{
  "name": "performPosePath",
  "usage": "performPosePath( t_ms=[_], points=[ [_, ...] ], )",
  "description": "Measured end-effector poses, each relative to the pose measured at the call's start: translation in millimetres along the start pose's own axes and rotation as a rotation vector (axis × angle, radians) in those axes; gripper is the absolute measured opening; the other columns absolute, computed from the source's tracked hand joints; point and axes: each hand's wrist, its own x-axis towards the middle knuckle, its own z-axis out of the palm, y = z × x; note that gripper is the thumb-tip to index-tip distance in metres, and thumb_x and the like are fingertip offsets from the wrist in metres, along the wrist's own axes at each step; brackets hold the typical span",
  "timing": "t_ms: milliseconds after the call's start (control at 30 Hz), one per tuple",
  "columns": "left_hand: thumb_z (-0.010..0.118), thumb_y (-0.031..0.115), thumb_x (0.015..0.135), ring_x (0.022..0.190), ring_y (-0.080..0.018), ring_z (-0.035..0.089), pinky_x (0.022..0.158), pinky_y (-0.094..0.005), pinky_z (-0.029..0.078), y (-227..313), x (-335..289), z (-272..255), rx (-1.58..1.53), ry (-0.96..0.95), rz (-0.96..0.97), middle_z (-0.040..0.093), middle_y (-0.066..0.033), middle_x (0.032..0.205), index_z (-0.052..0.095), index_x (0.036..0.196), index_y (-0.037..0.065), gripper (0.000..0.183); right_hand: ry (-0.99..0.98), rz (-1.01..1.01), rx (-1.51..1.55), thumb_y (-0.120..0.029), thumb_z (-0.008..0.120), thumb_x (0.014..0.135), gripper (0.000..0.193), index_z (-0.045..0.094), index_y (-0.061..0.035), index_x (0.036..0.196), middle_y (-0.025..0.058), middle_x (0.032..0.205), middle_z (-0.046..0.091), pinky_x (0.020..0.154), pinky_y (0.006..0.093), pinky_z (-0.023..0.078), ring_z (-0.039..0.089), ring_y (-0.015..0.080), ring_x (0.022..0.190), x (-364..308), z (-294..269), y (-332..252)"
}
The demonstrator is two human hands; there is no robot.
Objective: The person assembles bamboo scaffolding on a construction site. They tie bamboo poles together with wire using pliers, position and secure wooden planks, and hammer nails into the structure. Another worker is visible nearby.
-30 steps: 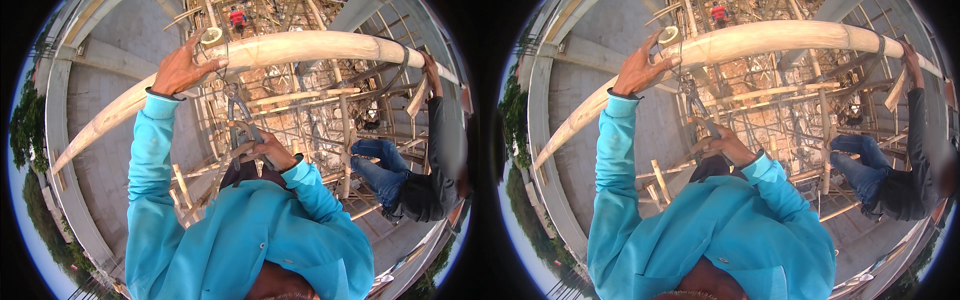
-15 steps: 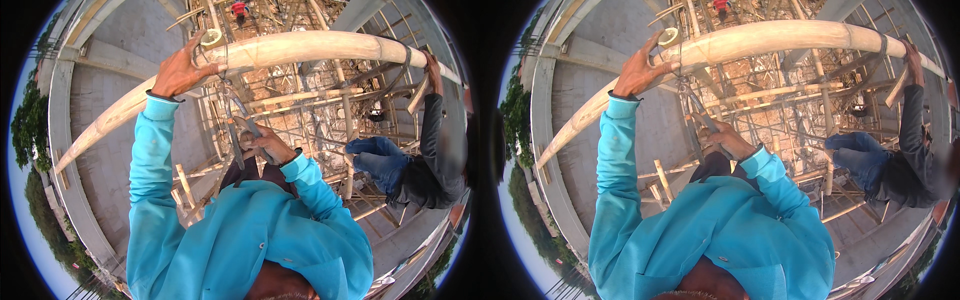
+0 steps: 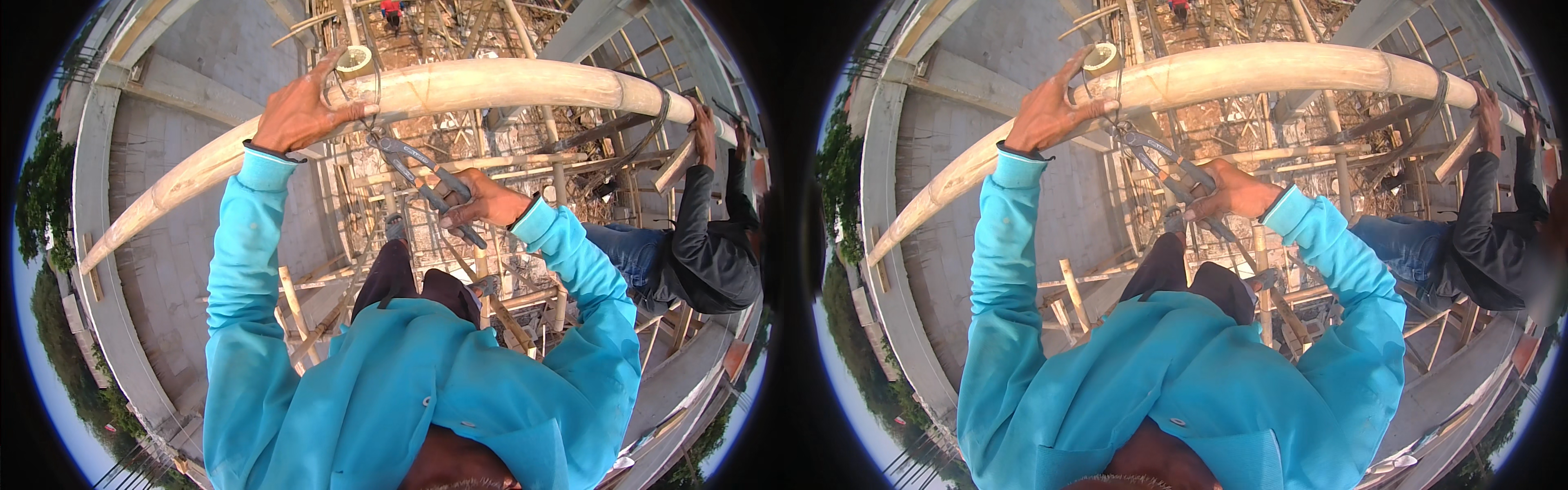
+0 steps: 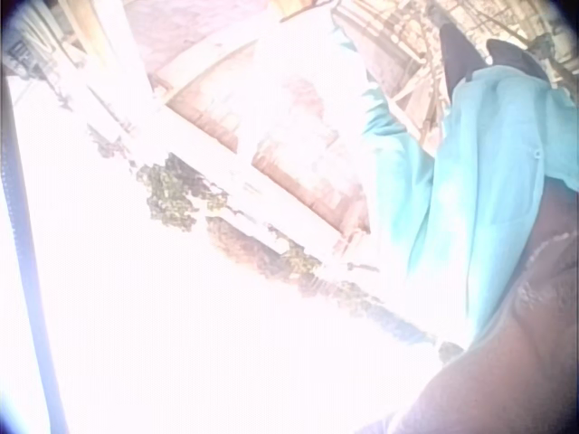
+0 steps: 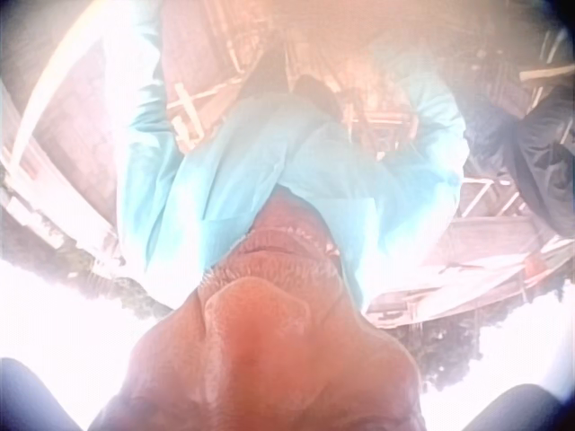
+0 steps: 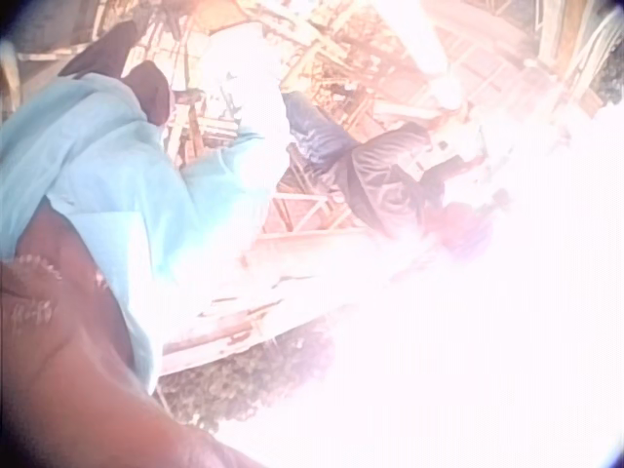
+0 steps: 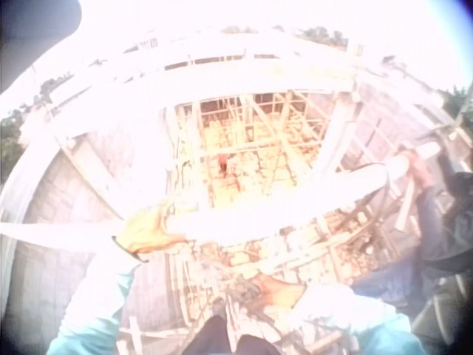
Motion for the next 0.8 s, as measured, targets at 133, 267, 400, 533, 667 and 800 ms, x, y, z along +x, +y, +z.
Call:
performPosePath(
  t_ms=[133,267,400,533,667,800],
  points=[
    [0.077,0.073,0.069,0.105,-0.0415,0.069,0.095,-0.049,0.053,1,-1,-1,0.012,-0.044,-0.052,0.068,-0.0245,0.123,0.039,0.156,0.018,0.109,-0.113,0.161,-0.023,-0.014,0.083,0.078,0.039,0.066,0.0043,0.107,0.0106,0.085,0.069,0.064,0.0305,0.056,0.069,0.0156,0.074,-9,-48,-40],
    [0.077,0.074,0.068,0.108,-0.043,0.068,0.095,-0.0484,0.054,2,-3,-4,0.026,-0.033,-0.015,0.068,-0.0239,0.123,0.038,0.156,0.017,0.112,-0.167,0.355,-0.151,-0.015,0.084,0.076,0.034,0.067,0.0052,0.098,0.0118,0.085,0.069,0.062,0.0304,0.056,0.069,0.017,0.073,-1,-84,-76],
    [0.078,0.073,0.068,0.111,-0.0443,0.066,0.096,-0.0484,0.054,0,-4,-5,0.069,-0.044,0.044,0.068,-0.0249,0.123,0.034,0.156,0.014,0.115,-0.137,0.236,-0.356,-0.008,0.084,0.078,0.04,0.064,0.0061,0.109,0.0119,0.1,0.07,0.075,0.0317,0.058,0.069,0.0162,0.088,-1,-73,-63],
    [0.079,0.072,0.068,0.112,-0.0466,0.065,0.096,-0.0501,0.054,-5,-1,-3,0.002,-0.053,0.093,0.066,-0.0284,0.124,0.029,0.157,0.011,0.119,0.323,-0.4,-0.811,-0.007,0.083,0.07,0.084,0.045,0.001,0.144,0.0181,0.125,0.06,0.072,0.0363,0.058,0.068,0.0237,0.088,-12,-8,-16],
    [0.08,0.069,0.071,0.112,-0.0503,0.064,0.098,-0.0513,0.053,-9,3,-3,0.013,-0.068,0.141,0.064,-0.0319,0.124,0.026,0.158,0.01,0.118,0.715,-0.138,-0.815,-0.006,0.074,0.066,0.083,0.045,0.0023,0.143,0.0272,0.117,0.056,0.083,0.0455,0.052,0.063,0.0393,0.099,-8,61,20],
    [0.085,0.065,0.067,0.12,-0.0494,0.06,0.104,-0.0502,0.05,-16,13,-3,-0.065,-0.134,0.159,0.061,-0.0326,0.13,0.022,0.158,0.006,0.125,1.236,-0.197,-1.226,-0.002,0.068,0.067,0.075,0.046,0.0062,0.139,0.023,0.107,0.056,0.088,0.0485,0.045,0.054,0.0416,0.1,20,87,40]
  ],
)
